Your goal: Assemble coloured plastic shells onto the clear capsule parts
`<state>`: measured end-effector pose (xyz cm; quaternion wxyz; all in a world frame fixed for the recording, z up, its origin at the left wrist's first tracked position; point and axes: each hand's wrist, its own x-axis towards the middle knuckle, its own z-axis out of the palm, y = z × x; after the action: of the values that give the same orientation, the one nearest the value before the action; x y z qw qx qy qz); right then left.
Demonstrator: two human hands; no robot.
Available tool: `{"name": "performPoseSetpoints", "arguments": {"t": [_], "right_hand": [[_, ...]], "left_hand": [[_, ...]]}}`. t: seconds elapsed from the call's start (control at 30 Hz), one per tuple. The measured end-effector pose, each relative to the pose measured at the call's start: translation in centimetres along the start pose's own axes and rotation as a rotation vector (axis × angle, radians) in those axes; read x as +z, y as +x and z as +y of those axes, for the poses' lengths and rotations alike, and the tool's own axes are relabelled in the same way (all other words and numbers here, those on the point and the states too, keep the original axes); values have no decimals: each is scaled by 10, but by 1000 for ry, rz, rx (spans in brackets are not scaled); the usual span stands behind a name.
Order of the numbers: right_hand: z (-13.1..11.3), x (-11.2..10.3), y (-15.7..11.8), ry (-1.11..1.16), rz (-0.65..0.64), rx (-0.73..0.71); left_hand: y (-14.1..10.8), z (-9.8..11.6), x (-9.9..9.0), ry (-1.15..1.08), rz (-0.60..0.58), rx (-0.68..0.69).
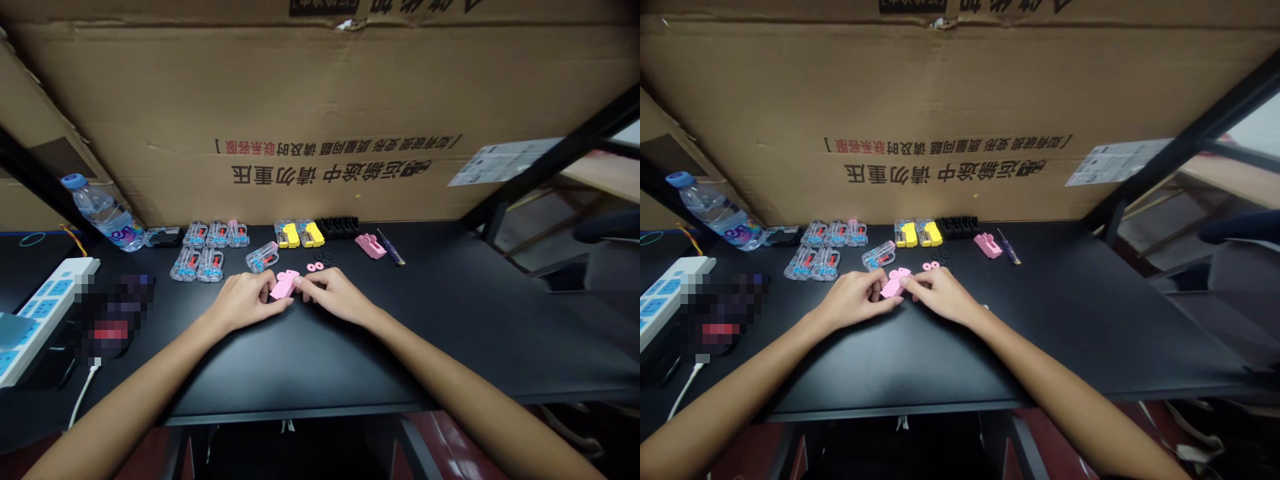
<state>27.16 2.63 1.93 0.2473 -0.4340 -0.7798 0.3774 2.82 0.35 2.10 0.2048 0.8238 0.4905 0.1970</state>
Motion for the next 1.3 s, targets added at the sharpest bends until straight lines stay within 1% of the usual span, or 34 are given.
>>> {"name": "performPoseSetpoints", "arguments": {"t": [0.07, 0.27, 0.37, 0.47, 0.57, 0.63, 0.77, 0.9, 1.03, 1.1, 1.17, 1.3], "right_hand": [[-2, 2, -1, 3, -10, -6], [-4, 1, 1, -38, 101, -45], [-3, -3, 2, -59, 157, -34], [-2, -6, 1, -18, 172, -4], [0, -7, 1, 33, 115, -5], [2, -7, 1, 21, 107, -19], [2, -9, 2, -34, 160, -33], [0, -9, 1, -9, 220, -38], [2, -8, 2, 42, 260, -65], [3, -7, 2, 68, 260, -62], [2, -7, 3, 103, 250, -54], [0, -6, 3, 176, 195, -49]], "left_hand": [[0, 2, 1, -23, 4, 22], [1, 7, -4, 14, -37, 158], [1, 6, -10, 67, 19, 198], [2, 2, -17, 130, 144, 157], [3, -8, -22, 187, 213, 102], [4, -16, -22, 215, 210, 86], [4, -25, -19, 264, 145, 76], [3, -18, -20, 257, 118, 77], [3, -13, -21, 218, 156, 36], [3, -15, -19, 214, 176, 8], [3, -17, -17, 211, 173, -20], [2, -17, -14, 159, 107, -55]]}}
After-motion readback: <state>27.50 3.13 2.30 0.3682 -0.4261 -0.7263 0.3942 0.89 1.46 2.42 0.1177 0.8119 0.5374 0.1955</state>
